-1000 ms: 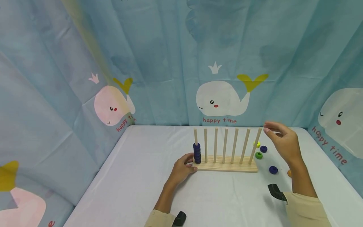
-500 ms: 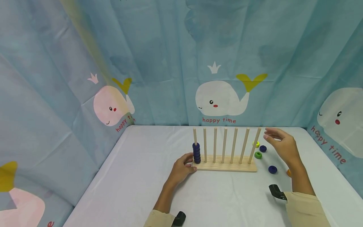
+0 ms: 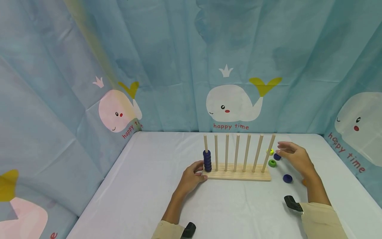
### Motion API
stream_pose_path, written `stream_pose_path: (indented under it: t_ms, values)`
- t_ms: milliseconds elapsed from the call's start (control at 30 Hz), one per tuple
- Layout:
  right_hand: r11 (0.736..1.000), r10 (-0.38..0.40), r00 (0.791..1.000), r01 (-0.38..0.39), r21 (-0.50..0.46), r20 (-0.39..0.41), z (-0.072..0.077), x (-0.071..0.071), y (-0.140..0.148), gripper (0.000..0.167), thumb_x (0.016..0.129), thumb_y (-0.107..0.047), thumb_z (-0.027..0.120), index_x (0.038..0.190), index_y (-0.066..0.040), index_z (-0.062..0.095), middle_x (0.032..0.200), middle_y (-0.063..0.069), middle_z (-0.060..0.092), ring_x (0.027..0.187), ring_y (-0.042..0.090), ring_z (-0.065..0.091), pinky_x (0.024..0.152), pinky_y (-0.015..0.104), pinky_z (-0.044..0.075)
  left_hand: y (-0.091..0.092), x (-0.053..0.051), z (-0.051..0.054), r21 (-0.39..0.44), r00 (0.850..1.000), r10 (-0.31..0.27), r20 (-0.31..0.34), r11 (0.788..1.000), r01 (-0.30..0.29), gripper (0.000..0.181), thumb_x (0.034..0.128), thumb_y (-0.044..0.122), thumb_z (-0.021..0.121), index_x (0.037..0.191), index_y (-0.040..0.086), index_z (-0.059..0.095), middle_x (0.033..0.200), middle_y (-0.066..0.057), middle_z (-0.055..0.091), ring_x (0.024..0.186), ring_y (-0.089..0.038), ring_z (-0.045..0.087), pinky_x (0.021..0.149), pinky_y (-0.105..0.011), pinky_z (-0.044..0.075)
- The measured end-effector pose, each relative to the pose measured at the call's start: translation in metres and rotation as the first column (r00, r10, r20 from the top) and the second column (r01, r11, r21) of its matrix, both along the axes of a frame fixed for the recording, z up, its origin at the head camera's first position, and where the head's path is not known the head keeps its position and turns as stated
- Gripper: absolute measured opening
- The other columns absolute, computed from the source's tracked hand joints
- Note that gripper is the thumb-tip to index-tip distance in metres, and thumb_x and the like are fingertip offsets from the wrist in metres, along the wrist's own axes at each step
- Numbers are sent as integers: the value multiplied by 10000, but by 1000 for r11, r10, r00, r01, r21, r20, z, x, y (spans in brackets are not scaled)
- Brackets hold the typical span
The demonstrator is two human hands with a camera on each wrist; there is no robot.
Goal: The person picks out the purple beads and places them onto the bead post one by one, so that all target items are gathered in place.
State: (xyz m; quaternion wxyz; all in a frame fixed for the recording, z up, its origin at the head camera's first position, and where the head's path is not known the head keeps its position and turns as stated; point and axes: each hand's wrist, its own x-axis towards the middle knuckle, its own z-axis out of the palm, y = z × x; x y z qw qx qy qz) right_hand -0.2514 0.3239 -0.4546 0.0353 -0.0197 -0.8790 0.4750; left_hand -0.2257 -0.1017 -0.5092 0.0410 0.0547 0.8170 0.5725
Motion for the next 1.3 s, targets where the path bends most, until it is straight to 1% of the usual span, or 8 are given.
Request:
stream_pose_path:
  t_ms: [100, 333, 467, 600, 733, 867, 1100, 1300]
  values:
    - [1000, 20, 999, -20, 4, 34, -5, -2, 2, 662, 1076, -402, 612, 1587, -19, 440, 1567, 295, 496, 1449, 543, 431, 1117, 810, 356, 0, 0, 0, 0, 1000, -1, -1, 1000, 1, 646, 894, 42, 797, 1501, 124, 591, 1447, -156, 652, 1307, -329, 651, 1105, -433, 564]
    - [997, 52, 997, -55, 45, 65, -11, -5, 7, 667, 1073, -388, 622, 1590, -13, 429, 1562, 315, 488, 1440, 544, 434, 1124, 794, 359, 0, -1, 0, 5, 1000, -3, -4, 1000, 3, 640, 897, 33, 792, 1499, 120, 592, 1441, -156, 654, 1311, -319, 649, 1105, -421, 565]
    - [997, 66, 992, -69, 26, 106, -13, -6, 8, 711, 1064, -413, 632, 1608, -19, 399, 1584, 317, 459, 1466, 550, 394, 1143, 802, 326, 0, -1, 1, 9, 1000, -6, -5, 1000, 6, 640, 896, 37, 793, 1499, 118, 593, 1438, -162, 656, 1300, -325, 655, 1102, -426, 567]
    - [997, 65, 991, -69, 31, 116, -14, -6, 8, 725, 1057, -417, 646, 1610, -19, 396, 1580, 315, 464, 1461, 549, 403, 1144, 794, 337, -1, -1, 0, 11, 1000, -11, -6, 1000, 11, 645, 895, 36, 793, 1502, 117, 589, 1445, -159, 651, 1310, -321, 648, 1103, -416, 566]
    - [996, 63, 993, -68, 53, 99, -16, -6, 8, 666, 1047, -281, 671, 1593, 1, 415, 1538, 330, 501, 1409, 535, 465, 1116, 767, 393, 0, -1, 0, 12, 1000, -11, -7, 1000, 11, 647, 896, 35, 789, 1505, 112, 585, 1457, -152, 645, 1328, -315, 635, 1109, -412, 562]
    - [995, 60, 993, -68, 73, 99, -19, -7, 9, 627, 1011, -139, 660, 1580, 3, 437, 1539, 325, 500, 1401, 530, 469, 1102, 759, 422, 0, 0, 0, 17, 1000, -10, -8, 1000, 10, 650, 892, 35, 791, 1504, 106, 585, 1461, -152, 642, 1331, -316, 633, 1109, -412, 562]
    - [992, 50, 992, -62, 106, 120, -26, -10, 9, 616, 997, -114, 692, 1562, -5, 470, 1495, 335, 543, 1384, 536, 499, 1104, 746, 444, -2, -1, -1, 22, 999, -27, -17, 999, 27, 659, 886, 25, 790, 1506, 85, 576, 1457, -159, 641, 1338, -316, 627, 1108, -397, 563]
    - [988, 36, 993, -53, 145, 115, -28, -10, 10, 597, 991, -86, 708, 1542, 1, 496, 1436, 350, 581, 1333, 540, 531, 1064, 723, 491, -2, -1, 0, 27, 999, -28, -16, 999, 28, 651, 893, 44, 792, 1506, 88, 577, 1464, -155, 638, 1348, -312, 621, 1117, -394, 557]
